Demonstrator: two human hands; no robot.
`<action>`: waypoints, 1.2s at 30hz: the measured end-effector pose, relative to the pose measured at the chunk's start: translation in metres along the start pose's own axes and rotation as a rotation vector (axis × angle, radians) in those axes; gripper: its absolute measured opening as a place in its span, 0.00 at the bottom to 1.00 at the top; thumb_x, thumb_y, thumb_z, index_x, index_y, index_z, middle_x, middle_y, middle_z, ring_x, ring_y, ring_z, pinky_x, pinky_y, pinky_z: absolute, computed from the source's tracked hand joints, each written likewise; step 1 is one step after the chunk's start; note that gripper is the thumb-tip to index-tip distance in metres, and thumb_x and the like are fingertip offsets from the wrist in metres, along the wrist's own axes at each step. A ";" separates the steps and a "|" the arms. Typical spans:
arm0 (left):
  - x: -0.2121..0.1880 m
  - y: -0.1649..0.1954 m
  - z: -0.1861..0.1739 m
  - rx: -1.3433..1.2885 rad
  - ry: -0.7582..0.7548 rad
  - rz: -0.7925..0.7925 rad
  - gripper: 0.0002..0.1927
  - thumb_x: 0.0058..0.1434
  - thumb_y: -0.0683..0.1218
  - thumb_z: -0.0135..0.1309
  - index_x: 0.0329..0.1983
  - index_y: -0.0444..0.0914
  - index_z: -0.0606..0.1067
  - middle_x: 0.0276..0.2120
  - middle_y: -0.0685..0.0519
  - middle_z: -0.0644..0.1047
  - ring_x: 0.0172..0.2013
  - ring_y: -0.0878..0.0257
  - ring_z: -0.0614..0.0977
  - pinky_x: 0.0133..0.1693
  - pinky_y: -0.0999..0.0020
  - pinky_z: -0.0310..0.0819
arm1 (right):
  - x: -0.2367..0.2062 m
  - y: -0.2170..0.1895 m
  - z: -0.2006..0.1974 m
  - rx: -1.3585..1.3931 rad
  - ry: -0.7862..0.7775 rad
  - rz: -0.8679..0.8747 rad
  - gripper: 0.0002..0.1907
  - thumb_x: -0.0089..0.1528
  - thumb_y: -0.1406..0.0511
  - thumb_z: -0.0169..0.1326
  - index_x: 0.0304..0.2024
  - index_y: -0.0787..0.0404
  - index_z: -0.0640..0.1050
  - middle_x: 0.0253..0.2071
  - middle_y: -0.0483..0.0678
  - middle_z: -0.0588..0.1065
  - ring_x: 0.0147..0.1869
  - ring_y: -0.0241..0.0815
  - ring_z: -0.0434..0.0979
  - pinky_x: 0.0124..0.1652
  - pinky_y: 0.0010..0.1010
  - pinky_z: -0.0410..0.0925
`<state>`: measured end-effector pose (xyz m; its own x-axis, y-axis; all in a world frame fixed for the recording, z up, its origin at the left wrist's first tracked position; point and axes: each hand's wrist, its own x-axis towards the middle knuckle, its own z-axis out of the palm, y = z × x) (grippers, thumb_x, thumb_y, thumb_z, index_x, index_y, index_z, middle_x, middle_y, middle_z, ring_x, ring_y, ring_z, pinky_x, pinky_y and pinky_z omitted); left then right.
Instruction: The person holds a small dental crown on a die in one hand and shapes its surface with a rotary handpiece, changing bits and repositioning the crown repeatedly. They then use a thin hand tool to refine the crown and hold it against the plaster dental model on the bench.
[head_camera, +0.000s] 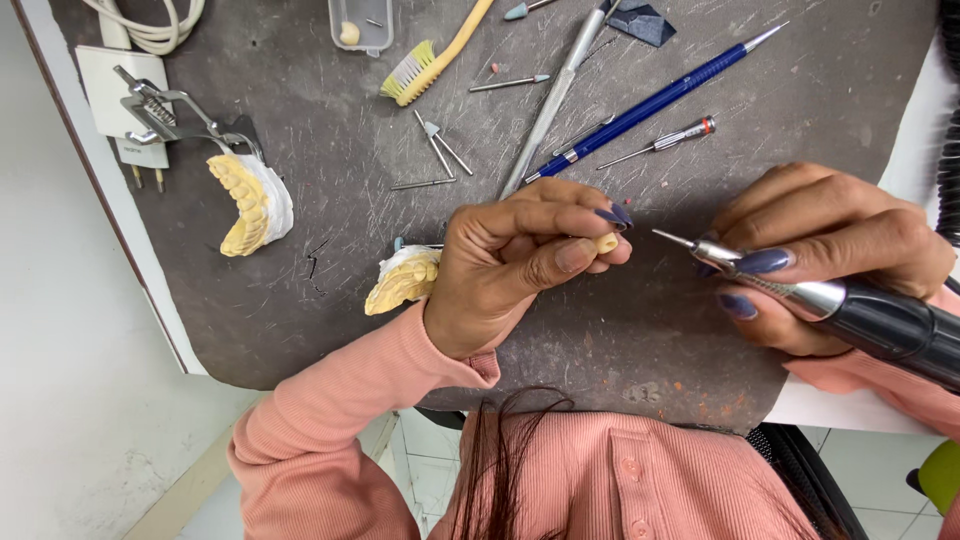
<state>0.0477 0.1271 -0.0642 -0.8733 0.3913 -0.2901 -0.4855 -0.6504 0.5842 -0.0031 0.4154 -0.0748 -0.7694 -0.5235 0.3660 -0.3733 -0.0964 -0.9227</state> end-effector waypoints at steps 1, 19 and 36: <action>0.001 0.000 0.001 0.014 0.002 0.002 0.06 0.75 0.36 0.58 0.53 0.33 0.80 0.56 0.47 0.76 0.51 0.59 0.85 0.56 0.67 0.84 | -0.001 -0.003 0.001 0.004 0.015 0.048 0.18 0.57 0.70 0.64 0.47 0.58 0.73 0.39 0.49 0.75 0.43 0.44 0.82 0.39 0.31 0.79; -0.012 0.000 0.022 0.442 0.088 0.278 0.11 0.70 0.28 0.59 0.50 0.31 0.72 0.48 0.44 0.78 0.51 0.61 0.85 0.55 0.68 0.87 | 0.038 -0.035 0.015 0.086 -0.177 0.139 0.04 0.62 0.72 0.52 0.38 0.65 0.71 0.32 0.50 0.69 0.59 0.70 0.77 0.57 0.57 0.69; -0.018 -0.004 0.018 0.457 0.105 0.239 0.13 0.67 0.24 0.57 0.45 0.30 0.70 0.46 0.38 0.79 0.48 0.57 0.85 0.53 0.64 0.87 | 0.034 -0.023 0.014 0.211 -0.202 0.030 0.13 0.61 0.75 0.55 0.41 0.67 0.64 0.32 0.52 0.69 0.58 0.73 0.77 0.49 0.46 0.75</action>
<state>0.0663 0.1344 -0.0477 -0.9684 0.1839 -0.1687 -0.2254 -0.3544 0.9075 -0.0137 0.3880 -0.0430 -0.6520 -0.6846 0.3259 -0.2197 -0.2409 -0.9454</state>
